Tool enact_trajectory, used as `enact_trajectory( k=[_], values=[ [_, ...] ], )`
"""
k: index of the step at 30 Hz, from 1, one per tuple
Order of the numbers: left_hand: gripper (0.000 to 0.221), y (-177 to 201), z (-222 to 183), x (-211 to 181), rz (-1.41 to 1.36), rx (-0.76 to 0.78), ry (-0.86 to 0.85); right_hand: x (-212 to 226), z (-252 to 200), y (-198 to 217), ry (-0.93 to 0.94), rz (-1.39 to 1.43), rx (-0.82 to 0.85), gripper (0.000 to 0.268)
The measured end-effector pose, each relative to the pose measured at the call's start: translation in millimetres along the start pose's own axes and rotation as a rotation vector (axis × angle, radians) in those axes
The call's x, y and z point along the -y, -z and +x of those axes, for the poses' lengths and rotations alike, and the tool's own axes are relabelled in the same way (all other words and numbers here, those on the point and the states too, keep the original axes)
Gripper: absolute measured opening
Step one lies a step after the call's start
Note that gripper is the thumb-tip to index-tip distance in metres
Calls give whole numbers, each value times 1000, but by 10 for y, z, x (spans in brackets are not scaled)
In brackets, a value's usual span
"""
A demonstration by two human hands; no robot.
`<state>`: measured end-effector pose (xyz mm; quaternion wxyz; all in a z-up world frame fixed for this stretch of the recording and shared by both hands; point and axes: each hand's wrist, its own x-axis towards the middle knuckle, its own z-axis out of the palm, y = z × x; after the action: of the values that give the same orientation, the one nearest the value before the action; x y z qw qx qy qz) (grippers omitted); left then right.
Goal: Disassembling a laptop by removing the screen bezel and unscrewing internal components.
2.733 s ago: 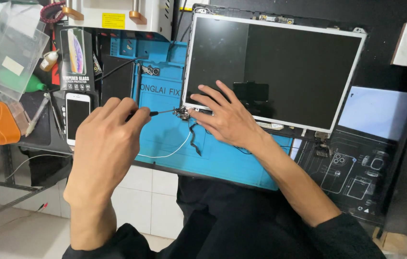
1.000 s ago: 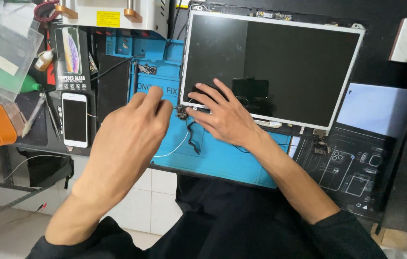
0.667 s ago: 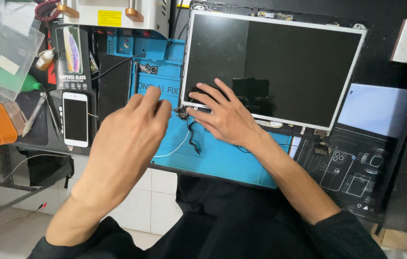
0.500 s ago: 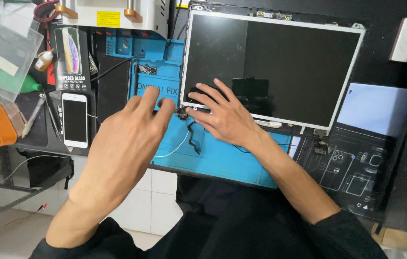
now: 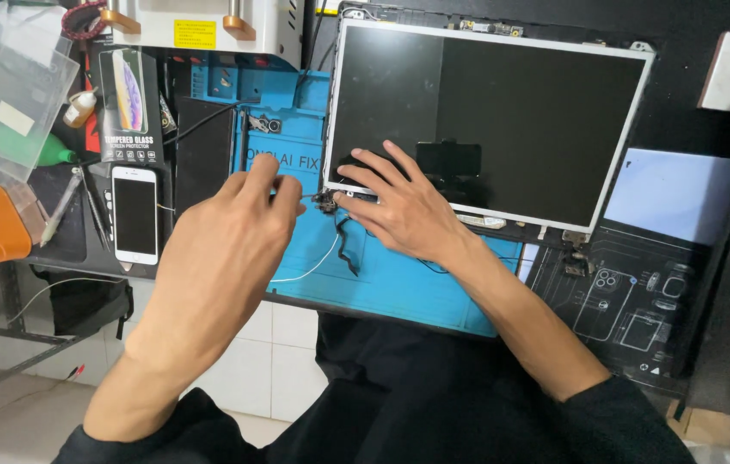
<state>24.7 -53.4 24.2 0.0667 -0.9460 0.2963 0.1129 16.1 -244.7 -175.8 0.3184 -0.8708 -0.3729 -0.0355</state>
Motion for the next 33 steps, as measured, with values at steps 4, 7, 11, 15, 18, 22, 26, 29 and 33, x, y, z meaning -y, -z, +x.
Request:
enact_trajectory(
  k=[4, 7, 11, 15, 18, 22, 26, 29, 33],
  values=[
    [26, -8, 2, 2, 9, 12, -10, -2, -7, -2, -4, 1, -10, 35],
    [18, -27, -19, 13, 5, -19, -4, 3, 1, 10, -5, 4, -7, 35],
    [14, -37, -29, 21, 10, -31, 9, 4, 2, 9, -3, 10, -11, 35],
    [16, -64, -69, 50, 49, -90, 39, -5, -10, -21, -2, 13, -24, 34],
    [17, -9, -115, 71, 80, -137, 51, -21, -26, -49, -8, 23, -20, 34],
    [16, 52, -201, 117, 97, -165, 82, -29, -26, -30, 0, 72, -46, 31],
    [10, 4, -272, 156, 44, -203, 92, -58, -10, 19, -109, 246, -111, 24],
    [12, -60, -294, 152, -9, -243, 59, -50, 3, 75, -143, 339, -160, 25],
    [16, -111, -307, 145, -53, -294, 30, -72, -14, 64, -148, 382, -168, 16]
  ],
)
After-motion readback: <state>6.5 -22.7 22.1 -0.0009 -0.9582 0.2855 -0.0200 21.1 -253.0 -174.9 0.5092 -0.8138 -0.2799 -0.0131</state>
